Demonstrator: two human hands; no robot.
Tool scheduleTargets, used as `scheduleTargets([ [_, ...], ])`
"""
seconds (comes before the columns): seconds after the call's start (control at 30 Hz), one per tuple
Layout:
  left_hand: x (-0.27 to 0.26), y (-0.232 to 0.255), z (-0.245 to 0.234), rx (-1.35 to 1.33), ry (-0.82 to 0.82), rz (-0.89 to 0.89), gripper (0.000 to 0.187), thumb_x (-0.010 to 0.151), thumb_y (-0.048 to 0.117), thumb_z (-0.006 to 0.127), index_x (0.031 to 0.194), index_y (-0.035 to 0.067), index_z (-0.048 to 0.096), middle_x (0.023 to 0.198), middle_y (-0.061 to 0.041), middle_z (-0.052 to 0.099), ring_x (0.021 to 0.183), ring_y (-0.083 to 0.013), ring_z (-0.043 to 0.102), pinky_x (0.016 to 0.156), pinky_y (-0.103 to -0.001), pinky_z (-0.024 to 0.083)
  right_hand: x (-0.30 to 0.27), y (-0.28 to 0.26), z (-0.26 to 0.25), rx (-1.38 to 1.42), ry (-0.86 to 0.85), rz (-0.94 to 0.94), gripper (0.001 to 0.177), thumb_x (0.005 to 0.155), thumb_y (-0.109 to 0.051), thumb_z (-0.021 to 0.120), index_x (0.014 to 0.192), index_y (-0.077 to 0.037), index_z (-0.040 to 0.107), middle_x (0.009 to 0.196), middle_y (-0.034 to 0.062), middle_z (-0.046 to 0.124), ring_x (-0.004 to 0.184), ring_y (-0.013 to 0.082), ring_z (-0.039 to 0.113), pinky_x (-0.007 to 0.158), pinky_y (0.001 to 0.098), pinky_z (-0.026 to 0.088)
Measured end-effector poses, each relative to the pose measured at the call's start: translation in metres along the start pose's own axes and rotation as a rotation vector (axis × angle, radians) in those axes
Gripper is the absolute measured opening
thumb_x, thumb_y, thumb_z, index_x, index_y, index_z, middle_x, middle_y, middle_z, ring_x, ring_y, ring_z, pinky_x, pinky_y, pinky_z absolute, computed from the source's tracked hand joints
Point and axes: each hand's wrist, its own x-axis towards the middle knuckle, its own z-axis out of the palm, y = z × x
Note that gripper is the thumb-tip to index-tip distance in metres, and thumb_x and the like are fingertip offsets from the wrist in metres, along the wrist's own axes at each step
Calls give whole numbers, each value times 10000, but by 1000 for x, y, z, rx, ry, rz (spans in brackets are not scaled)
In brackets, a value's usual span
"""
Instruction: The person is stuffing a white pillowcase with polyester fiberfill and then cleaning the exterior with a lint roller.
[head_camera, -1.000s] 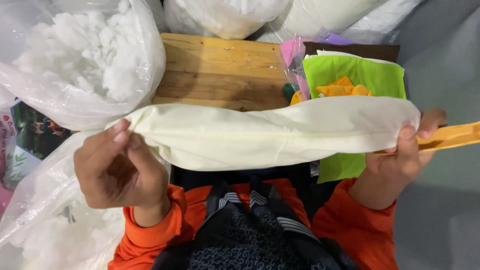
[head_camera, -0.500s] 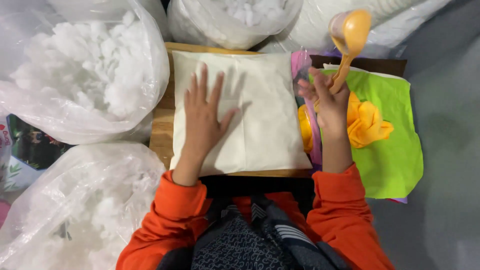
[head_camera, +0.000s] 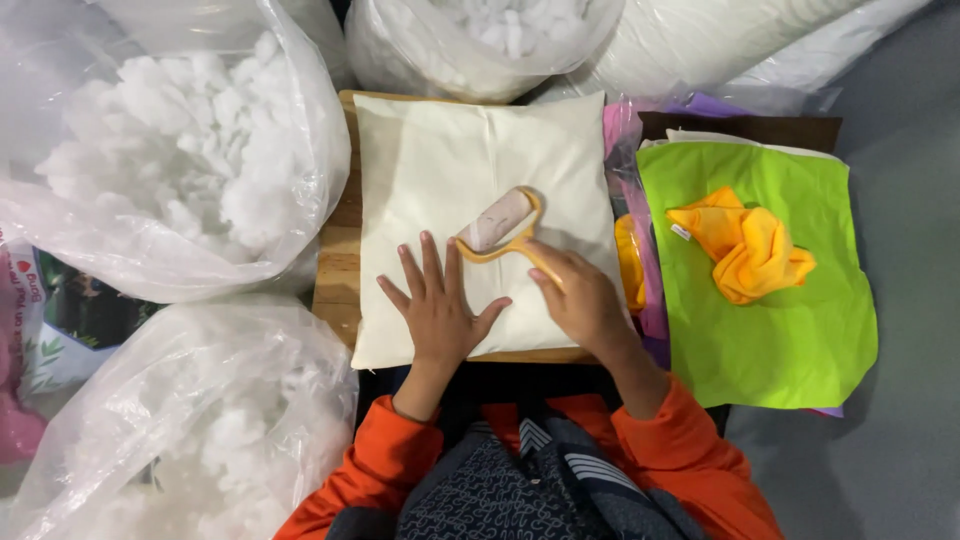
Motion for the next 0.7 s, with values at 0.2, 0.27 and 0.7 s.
scheduleTargets([
  [0.2, -8, -11, 24, 49, 68, -29, 1092, 762, 830, 587, 1540, 74, 461, 1611, -242, 373, 1502, -513, 228, 1072, -808, 23, 66, -6, 101, -194, -11, -47, 393, 1068, -324, 503, 1457, -337, 558, 820, 117, 620, 704, 389, 722, 623, 490, 612],
  [0.27, -9, -11, 24, 57, 83, -30, 1088, 765, 847, 565, 1532, 82, 473, 1600, -243, 386, 1498, -511, 239, 1067, -812, 27, 103, -3, 129, -190, -34, -44, 402, 1078, -339, 489, 1477, -320, 534, 847, 138, 634, 763, 389, 729, 669, 488, 607],
  [0.7, -9, -13, 20, -16, 135, -62, 1240, 681, 856, 676, 1581, 55, 384, 1613, -275, 339, 1510, -471, 248, 1111, -757, 29, 66, -8, 68, -175, -118, -34, 434, 1066, -343, 518, 1494, -274, 530, 876, 190, 685, 875, 358, 732, 725, 461, 604],
])
